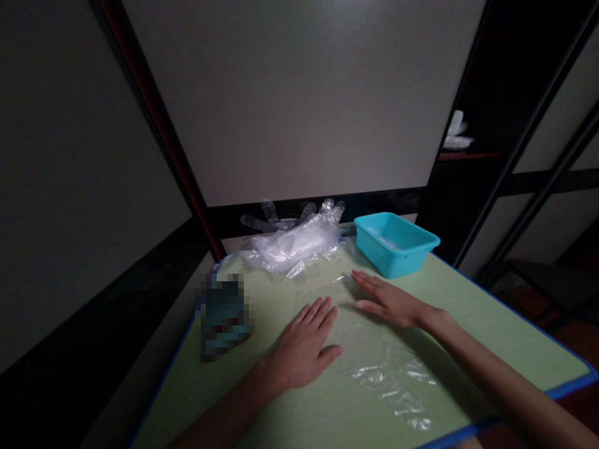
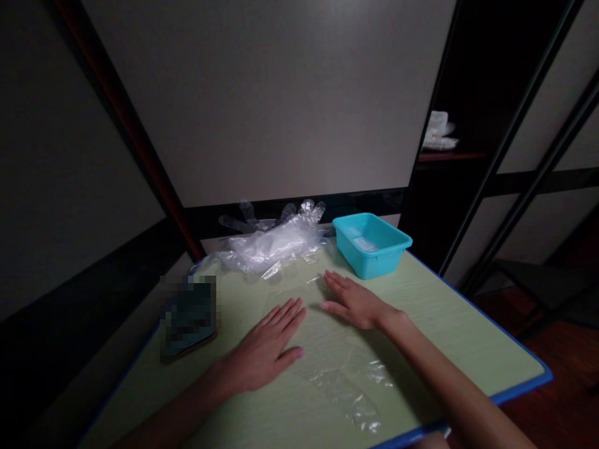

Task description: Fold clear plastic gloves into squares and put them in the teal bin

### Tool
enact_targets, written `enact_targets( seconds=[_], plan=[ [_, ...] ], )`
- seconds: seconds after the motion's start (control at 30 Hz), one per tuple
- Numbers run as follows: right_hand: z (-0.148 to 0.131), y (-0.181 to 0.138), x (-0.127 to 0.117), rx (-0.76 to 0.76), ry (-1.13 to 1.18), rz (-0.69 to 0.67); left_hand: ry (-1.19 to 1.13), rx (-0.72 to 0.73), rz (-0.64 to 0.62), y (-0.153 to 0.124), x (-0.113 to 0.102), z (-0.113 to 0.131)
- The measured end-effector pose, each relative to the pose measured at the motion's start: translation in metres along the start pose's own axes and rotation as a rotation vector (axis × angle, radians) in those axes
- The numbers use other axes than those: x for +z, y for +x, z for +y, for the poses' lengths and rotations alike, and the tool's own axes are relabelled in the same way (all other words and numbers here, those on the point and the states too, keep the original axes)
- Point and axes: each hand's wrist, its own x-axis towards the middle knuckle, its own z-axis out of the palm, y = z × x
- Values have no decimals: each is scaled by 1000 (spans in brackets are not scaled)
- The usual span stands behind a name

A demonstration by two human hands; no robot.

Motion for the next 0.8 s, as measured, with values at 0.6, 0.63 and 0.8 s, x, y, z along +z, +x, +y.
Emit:
enact_targets(
  seconds=[0.6,0.63,0.8],
  plan=[
    [18,31,22,-33,-18,-69,-80,-17,-10,-2,-3,2],
    [17,31,22,-32,-18,-71,-96,-20,-18,-2,-4,2],
    [18,30,22,-28,-34,-72,-345,-115,-26,3,-8,-4]
  ],
)
